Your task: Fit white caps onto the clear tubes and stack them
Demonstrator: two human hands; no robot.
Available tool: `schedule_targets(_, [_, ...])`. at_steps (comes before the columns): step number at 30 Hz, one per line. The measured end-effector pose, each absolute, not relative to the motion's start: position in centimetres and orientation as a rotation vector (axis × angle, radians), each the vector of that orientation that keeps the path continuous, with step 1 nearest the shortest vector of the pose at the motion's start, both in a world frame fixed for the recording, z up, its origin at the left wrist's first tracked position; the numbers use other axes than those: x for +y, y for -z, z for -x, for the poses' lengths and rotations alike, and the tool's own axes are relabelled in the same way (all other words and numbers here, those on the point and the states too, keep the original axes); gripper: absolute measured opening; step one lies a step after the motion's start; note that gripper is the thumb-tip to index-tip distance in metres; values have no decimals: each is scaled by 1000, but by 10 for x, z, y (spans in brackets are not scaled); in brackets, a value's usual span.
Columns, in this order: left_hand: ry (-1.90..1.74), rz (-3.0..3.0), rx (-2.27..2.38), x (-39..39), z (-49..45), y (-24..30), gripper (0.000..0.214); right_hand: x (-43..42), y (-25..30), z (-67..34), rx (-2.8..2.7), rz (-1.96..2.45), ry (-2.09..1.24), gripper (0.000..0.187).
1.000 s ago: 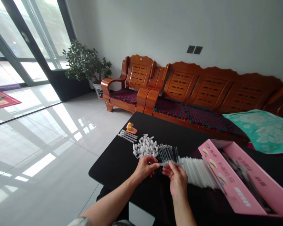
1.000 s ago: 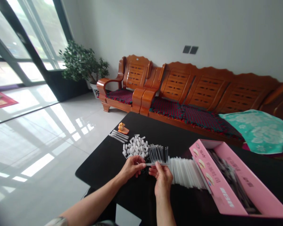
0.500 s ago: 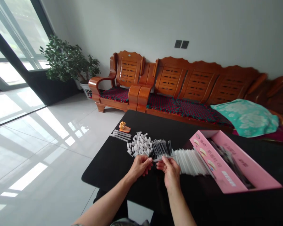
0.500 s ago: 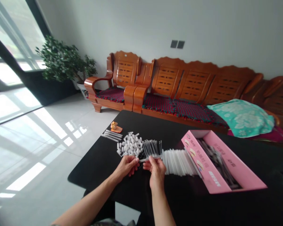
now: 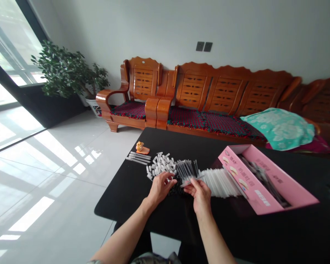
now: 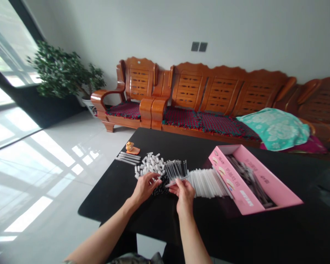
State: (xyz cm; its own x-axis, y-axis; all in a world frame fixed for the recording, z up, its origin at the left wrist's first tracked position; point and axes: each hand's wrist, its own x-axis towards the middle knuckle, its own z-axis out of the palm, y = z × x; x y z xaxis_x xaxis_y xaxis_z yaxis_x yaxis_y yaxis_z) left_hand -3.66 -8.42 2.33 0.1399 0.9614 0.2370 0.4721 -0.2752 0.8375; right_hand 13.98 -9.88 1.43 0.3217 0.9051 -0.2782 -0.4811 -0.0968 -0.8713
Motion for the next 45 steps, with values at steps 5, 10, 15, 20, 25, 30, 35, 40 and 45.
schedule_targets(5, [-738,-2016,1843,-56,34,-20,23,-98,-12,-143,-523,1166,-1242,40])
schedule_targets(10, [-531,-2071,1903,-48,22,-17,30,-103,-11,-139,-538,1184,-1259,41])
schedule_targets(15, [-555,-2035,1899,-45,20,-14,22,-105,-11,-139,-548,1188,-1261,42])
schedule_targets(20, [-668,-1995,1842,-43,20,-9,15,-105,-12,-139,-574,1198,-1269,43])
schedule_targets(25, [-1002,-1763,1674,-41,19,-7,10,-108,-18,-136,-676,1205,-1281,44])
schedule_targets(30, [-1347,-1009,1180,-37,24,-11,28,-114,-32,-131,-973,1214,-1281,53])
schedule_targets(35, [-1385,-704,933,-42,33,-18,34,-116,-37,-127,-1419,1274,-1132,49])
schedule_targets(40, [-1415,-682,913,-49,35,-19,33,-115,-32,-122,-1551,1304,-1008,45])
schedule_targets(45, [-1413,-707,922,-53,34,-15,34,-115,-32,-122,-1576,1340,-990,46])
